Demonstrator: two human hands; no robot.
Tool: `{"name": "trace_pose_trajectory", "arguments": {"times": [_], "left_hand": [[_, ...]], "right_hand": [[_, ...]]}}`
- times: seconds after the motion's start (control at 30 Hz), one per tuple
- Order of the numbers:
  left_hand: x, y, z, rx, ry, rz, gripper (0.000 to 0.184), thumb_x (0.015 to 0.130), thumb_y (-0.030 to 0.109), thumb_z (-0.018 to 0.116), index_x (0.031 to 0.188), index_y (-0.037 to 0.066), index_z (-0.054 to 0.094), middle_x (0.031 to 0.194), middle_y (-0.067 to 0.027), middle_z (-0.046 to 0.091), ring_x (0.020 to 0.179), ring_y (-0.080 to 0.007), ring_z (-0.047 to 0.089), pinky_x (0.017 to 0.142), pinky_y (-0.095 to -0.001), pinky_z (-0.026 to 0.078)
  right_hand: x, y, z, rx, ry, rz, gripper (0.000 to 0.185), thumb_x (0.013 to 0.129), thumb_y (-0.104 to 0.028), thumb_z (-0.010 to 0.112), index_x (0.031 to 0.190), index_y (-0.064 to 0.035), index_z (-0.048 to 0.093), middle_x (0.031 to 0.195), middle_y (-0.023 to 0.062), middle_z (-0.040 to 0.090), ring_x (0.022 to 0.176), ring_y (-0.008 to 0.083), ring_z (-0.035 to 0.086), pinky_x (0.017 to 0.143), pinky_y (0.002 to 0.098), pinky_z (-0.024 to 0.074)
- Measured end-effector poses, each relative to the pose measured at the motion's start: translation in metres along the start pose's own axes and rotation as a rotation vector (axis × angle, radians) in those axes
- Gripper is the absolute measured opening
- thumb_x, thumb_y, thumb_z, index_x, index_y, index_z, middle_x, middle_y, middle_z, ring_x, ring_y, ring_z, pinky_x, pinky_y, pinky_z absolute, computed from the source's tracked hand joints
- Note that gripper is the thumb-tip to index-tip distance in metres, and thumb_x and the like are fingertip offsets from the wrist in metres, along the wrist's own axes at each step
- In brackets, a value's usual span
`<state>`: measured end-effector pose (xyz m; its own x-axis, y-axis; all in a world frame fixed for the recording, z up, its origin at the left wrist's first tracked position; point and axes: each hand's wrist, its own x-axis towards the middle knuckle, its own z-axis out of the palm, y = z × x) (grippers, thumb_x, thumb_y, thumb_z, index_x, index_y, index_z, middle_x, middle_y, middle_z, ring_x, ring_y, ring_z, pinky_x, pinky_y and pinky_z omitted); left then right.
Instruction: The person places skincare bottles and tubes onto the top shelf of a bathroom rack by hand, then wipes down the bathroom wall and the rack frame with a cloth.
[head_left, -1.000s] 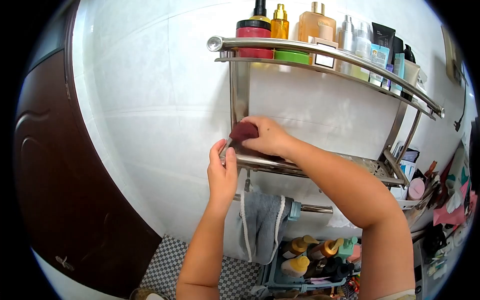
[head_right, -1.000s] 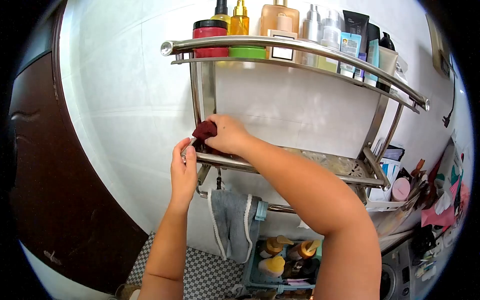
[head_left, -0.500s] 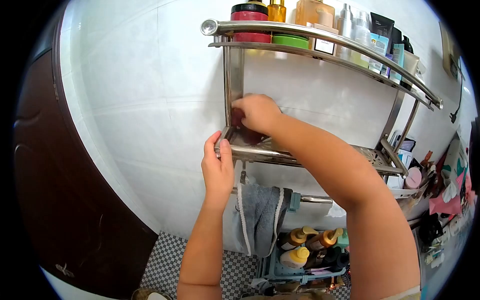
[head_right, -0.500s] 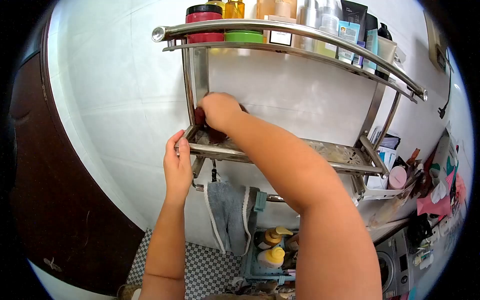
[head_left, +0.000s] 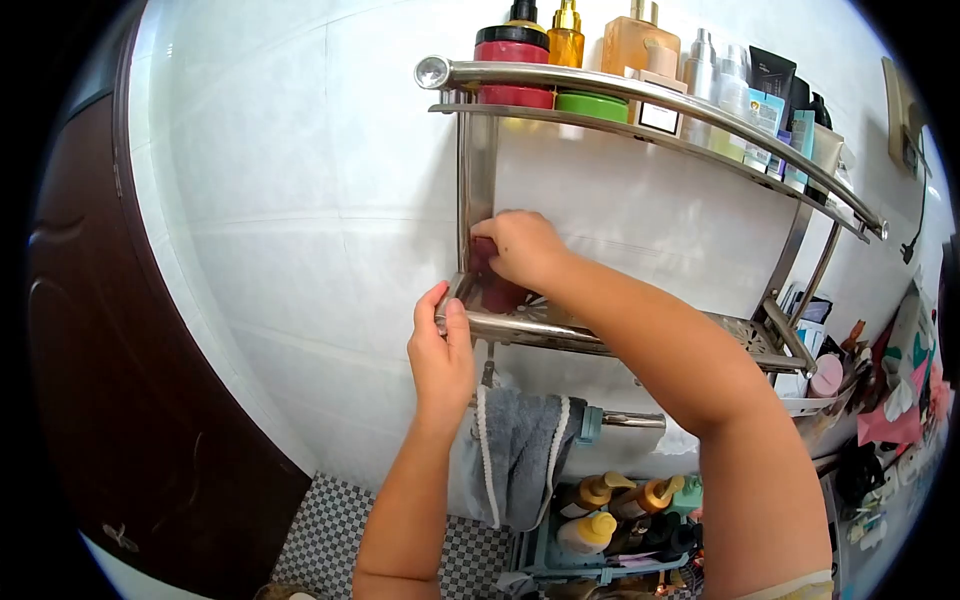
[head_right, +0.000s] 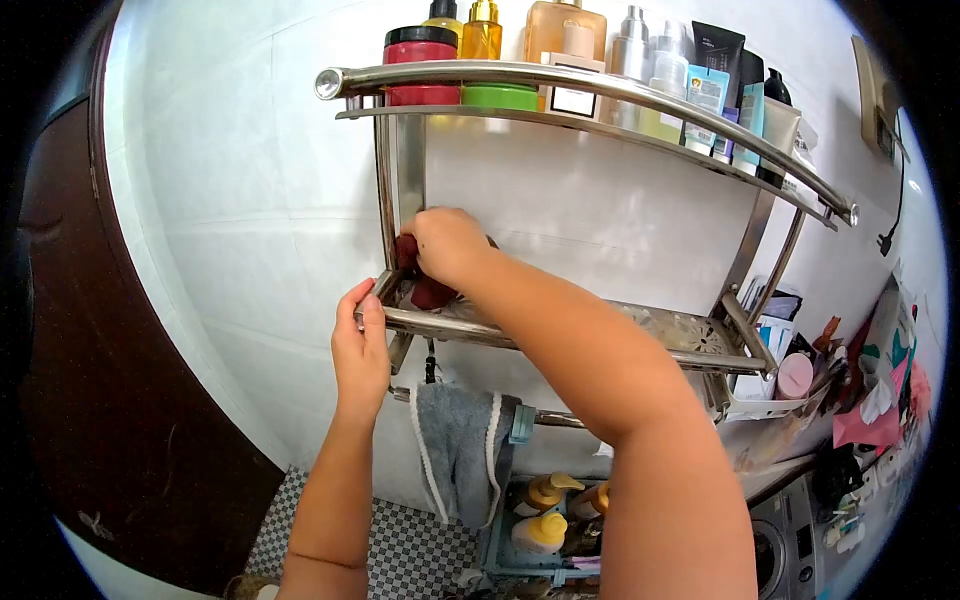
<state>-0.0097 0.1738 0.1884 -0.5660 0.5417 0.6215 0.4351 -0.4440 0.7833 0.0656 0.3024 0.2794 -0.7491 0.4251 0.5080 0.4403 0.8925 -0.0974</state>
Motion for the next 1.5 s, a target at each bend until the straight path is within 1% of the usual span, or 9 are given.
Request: {"name": "trace_pose_trajectory", "arguments": {"times": [0.2,0.3,0.4,0.43,0.67,0.77,1.0,1.1,1.5], "left_hand": [[0.002,-0.001,-0.001,-0.043,-0.003,-0.001,0.033,0.093,0.022,0.042,0.113,-0.003,0.049,0.092,-0.0109,0.058,0.081,-0.0135,0.051,0.076,-0.0261,0.042],[0.002,0.002,-0.001,-0.016,-0.014,-0.038,0.033,0.093,0.022,0.042,0.113,-0.003,0.049,0.093,-0.0112,0.058,0.082,-0.0141,0.052,0.076,-0.0266,0.042],[0.003,0.002,0.000,0.021,0.004,-0.028,0.034,0.093,0.022,0.042,0.113,-0.003,0.049,0.096,-0.0119,0.058,0.083,-0.0149,0.052,0.077,-0.0269,0.042],[0.003,0.001,0.001,0.007,0.013,-0.007,0.034,0.093,0.023,0.042,0.113,-0.003,0.049,0.097,-0.0123,0.058,0.084,-0.0153,0.052,0.078,-0.0273,0.042],[0.002,0.003,-0.003,-0.023,-0.038,-0.041,0.034,0.093,0.023,0.042,0.114,-0.003,0.050,0.099,-0.0122,0.058,0.086,-0.0157,0.052,0.080,-0.0273,0.041],[0.002,0.003,-0.005,0.064,-0.046,-0.018,0.035,0.093,0.024,0.043,0.115,-0.002,0.050,0.095,-0.0101,0.058,0.082,-0.0137,0.050,0.077,-0.0256,0.041],[0.002,-0.002,-0.002,-0.003,-0.045,-0.025,0.036,0.093,0.026,0.043,0.116,-0.001,0.050,0.088,-0.0049,0.055,0.075,-0.0100,0.044,0.071,-0.0232,0.038],[0.002,-0.001,-0.003,0.027,-0.061,-0.059,0.036,0.093,0.026,0.043,0.117,0.000,0.049,0.089,-0.0047,0.055,0.075,-0.0096,0.044,0.071,-0.0229,0.038],[0.003,0.004,-0.001,0.036,-0.049,-0.047,0.036,0.093,0.026,0.042,0.116,0.000,0.049,0.094,-0.0075,0.056,0.083,-0.0137,0.048,0.078,-0.0261,0.038]], "right_hand": [[0.008,0.005,-0.004,-0.098,-0.063,0.023,0.021,0.065,-0.004,0.058,0.085,-0.0075,0.064,0.082,0.0131,0.064,0.075,0.0269,0.061,0.069,0.0356,0.0475],[-0.003,0.009,-0.020,0.669,-0.286,0.205,0.031,0.066,-0.007,0.064,0.097,-0.0052,0.063,0.083,0.0075,0.065,0.077,0.0140,0.059,0.073,0.0265,0.0466],[-0.004,0.007,-0.013,0.382,-0.147,0.069,0.031,0.065,-0.007,0.064,0.096,-0.0057,0.064,0.083,0.0098,0.065,0.077,0.0170,0.060,0.073,0.0277,0.0471],[-0.001,0.004,-0.006,0.252,-0.035,0.014,0.022,0.063,-0.007,0.062,0.084,-0.0094,0.067,0.081,0.0140,0.065,0.077,0.0265,0.062,0.071,0.0337,0.0485],[0.007,-0.003,-0.002,-0.236,0.028,0.000,0.019,0.065,-0.009,0.059,0.084,-0.0092,0.063,0.082,0.0124,0.063,0.080,0.0302,0.060,0.070,0.0403,0.0468],[0.013,-0.011,-0.036,-0.403,-0.306,0.094,0.022,0.066,-0.008,0.057,0.087,-0.0119,0.064,0.087,0.0110,0.063,0.085,0.0288,0.059,0.073,0.0393,0.0471],[-0.023,0.010,-0.078,-0.321,-0.009,0.238,0.023,0.066,-0.008,0.055,0.087,-0.0113,0.064,0.089,0.0106,0.062,0.085,0.0301,0.059,0.073,0.0385,0.0474],[-0.027,0.010,-0.064,-0.469,0.264,0.068,0.017,0.067,-0.007,0.055,0.083,-0.0088,0.062,0.083,0.0114,0.060,0.078,0.0303,0.059,0.070,0.0394,0.0475],[0.005,0.009,-0.015,0.177,-0.153,0.126,0.027,0.066,-0.012,0.060,0.092,-0.0090,0.065,0.089,0.0136,0.064,0.082,0.0274,0.061,0.073,0.0346,0.0479]]}}
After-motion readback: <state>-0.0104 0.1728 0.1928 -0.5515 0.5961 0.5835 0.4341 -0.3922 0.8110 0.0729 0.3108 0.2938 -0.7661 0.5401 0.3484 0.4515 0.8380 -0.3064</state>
